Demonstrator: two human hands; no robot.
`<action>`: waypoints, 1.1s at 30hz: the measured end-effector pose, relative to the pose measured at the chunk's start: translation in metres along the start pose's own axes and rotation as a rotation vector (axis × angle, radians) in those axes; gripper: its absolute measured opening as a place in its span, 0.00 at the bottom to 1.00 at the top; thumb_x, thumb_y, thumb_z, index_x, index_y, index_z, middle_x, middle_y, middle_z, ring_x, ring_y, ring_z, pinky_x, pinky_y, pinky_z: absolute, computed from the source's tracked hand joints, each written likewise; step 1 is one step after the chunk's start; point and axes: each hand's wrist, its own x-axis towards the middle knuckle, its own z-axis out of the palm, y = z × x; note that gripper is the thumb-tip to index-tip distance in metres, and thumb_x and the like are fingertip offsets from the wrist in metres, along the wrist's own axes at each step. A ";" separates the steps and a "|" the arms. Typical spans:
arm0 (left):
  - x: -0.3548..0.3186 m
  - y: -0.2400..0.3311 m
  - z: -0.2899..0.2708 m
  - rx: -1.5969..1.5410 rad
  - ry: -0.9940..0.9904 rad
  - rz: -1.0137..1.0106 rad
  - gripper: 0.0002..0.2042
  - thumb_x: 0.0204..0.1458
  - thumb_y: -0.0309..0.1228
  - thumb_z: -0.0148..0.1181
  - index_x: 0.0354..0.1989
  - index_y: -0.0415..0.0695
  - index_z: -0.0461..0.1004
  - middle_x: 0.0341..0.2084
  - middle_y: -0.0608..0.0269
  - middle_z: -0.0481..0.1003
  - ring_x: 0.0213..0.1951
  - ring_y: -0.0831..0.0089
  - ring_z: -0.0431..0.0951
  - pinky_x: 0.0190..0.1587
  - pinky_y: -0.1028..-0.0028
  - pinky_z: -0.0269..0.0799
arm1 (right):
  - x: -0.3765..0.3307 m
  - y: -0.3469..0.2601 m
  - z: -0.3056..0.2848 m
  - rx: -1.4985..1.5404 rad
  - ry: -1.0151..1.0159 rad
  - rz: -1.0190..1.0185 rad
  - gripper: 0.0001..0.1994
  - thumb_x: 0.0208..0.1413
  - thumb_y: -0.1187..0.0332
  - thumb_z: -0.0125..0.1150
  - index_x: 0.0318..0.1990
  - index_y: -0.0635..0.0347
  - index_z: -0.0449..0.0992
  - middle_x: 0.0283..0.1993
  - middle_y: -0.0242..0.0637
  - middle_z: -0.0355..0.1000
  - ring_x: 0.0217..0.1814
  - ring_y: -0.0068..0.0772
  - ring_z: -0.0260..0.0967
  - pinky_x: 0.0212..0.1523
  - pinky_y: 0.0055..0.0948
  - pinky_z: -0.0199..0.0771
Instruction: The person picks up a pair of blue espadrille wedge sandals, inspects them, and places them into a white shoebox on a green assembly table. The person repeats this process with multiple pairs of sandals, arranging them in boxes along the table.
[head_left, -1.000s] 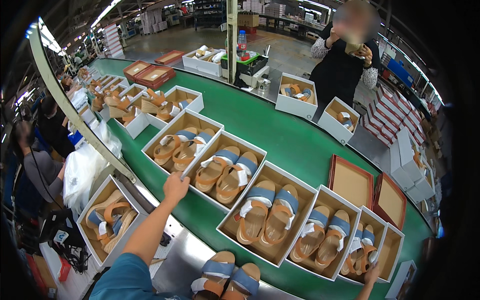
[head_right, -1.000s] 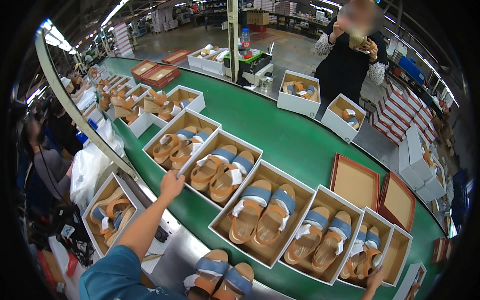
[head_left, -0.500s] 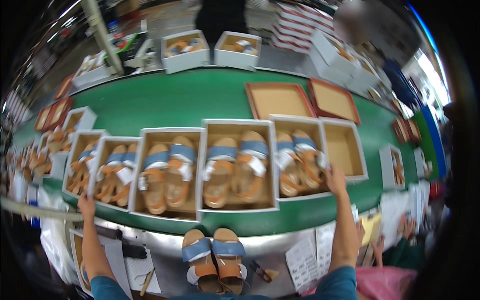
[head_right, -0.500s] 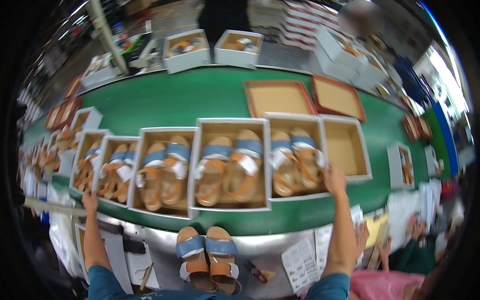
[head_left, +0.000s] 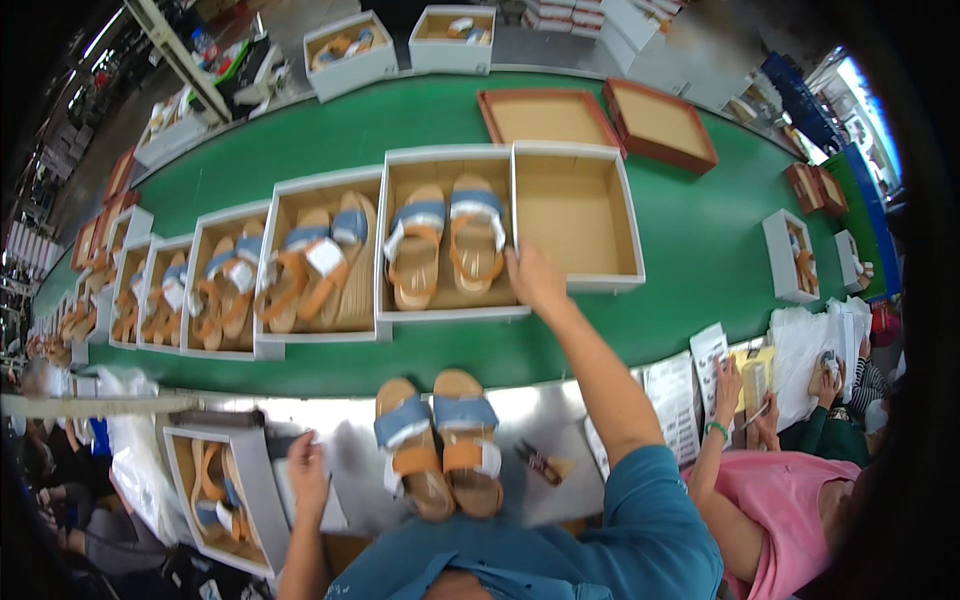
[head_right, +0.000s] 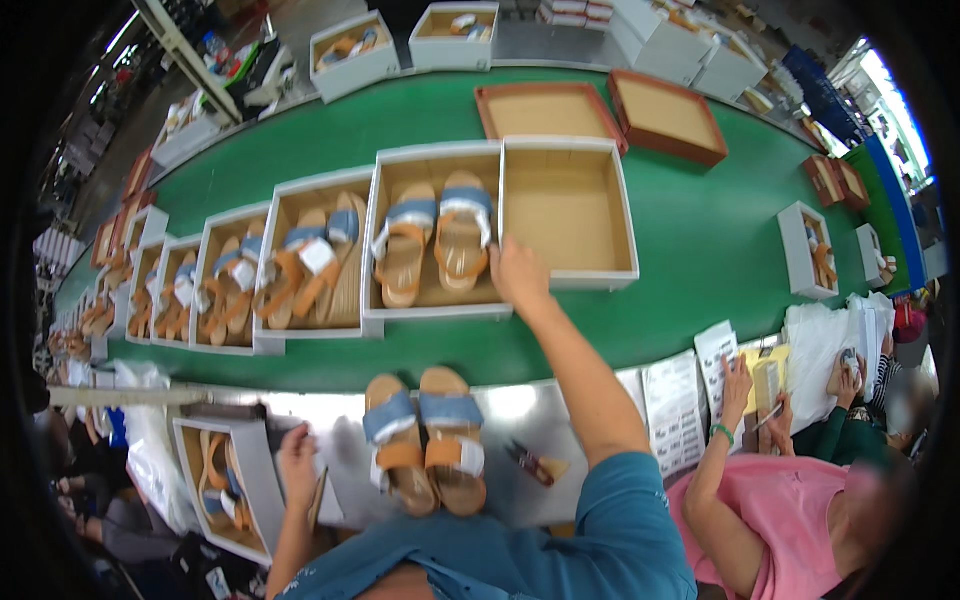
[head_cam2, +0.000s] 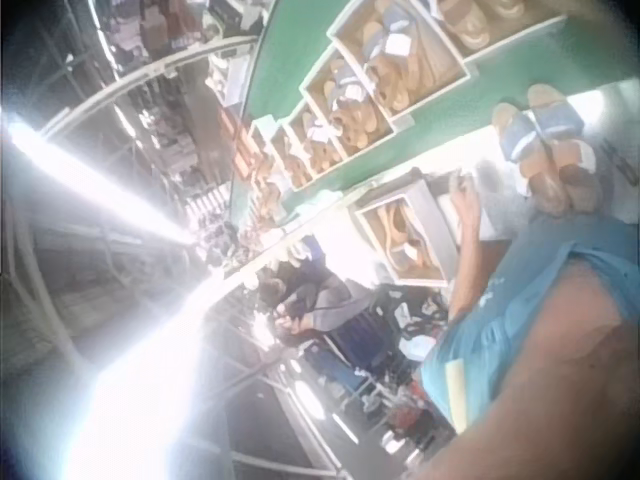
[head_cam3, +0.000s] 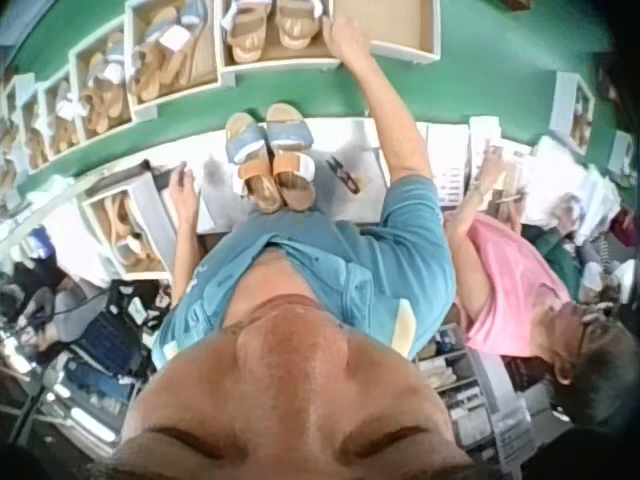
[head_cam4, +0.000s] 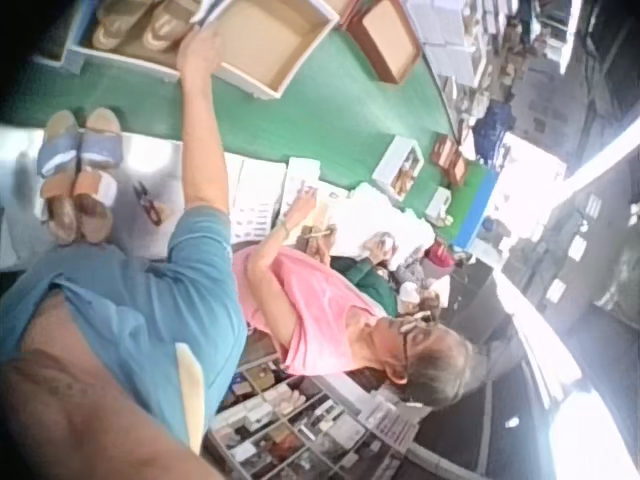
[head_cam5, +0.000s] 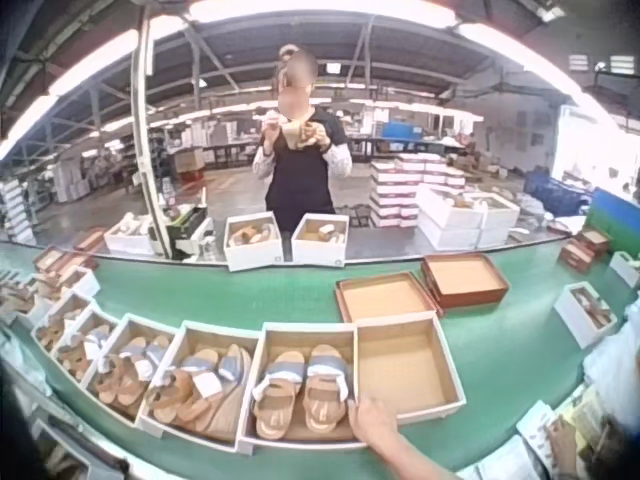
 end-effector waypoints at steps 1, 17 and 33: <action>-0.031 0.029 0.017 -0.022 -0.107 -0.175 0.16 0.58 0.26 0.56 0.55 0.39 0.70 0.38 0.64 0.72 0.36 0.80 0.71 0.38 0.80 0.68 | 0.000 -0.001 0.001 -0.002 -0.042 0.019 0.18 0.61 0.54 0.50 0.42 0.63 0.72 0.39 0.59 0.74 0.43 0.65 0.70 0.42 0.57 0.68; -0.129 0.021 0.086 -0.435 -0.650 -0.168 0.37 0.53 0.31 0.63 0.67 0.38 0.48 0.57 0.54 0.62 0.54 0.69 0.69 0.56 0.70 0.66 | -0.331 0.018 0.029 0.964 -0.763 0.017 0.40 0.51 0.67 0.68 0.68 0.67 0.51 0.63 0.47 0.62 0.62 0.36 0.63 0.62 0.35 0.62; -0.124 0.101 0.030 -1.476 -0.834 -0.522 0.30 0.60 0.49 0.50 0.65 0.42 0.57 0.59 0.47 0.64 0.57 0.52 0.70 0.58 0.50 0.69 | -0.354 -0.047 -0.021 2.028 -0.778 0.317 0.34 0.62 0.44 0.47 0.66 0.61 0.57 0.62 0.46 0.65 0.60 0.40 0.68 0.57 0.43 0.74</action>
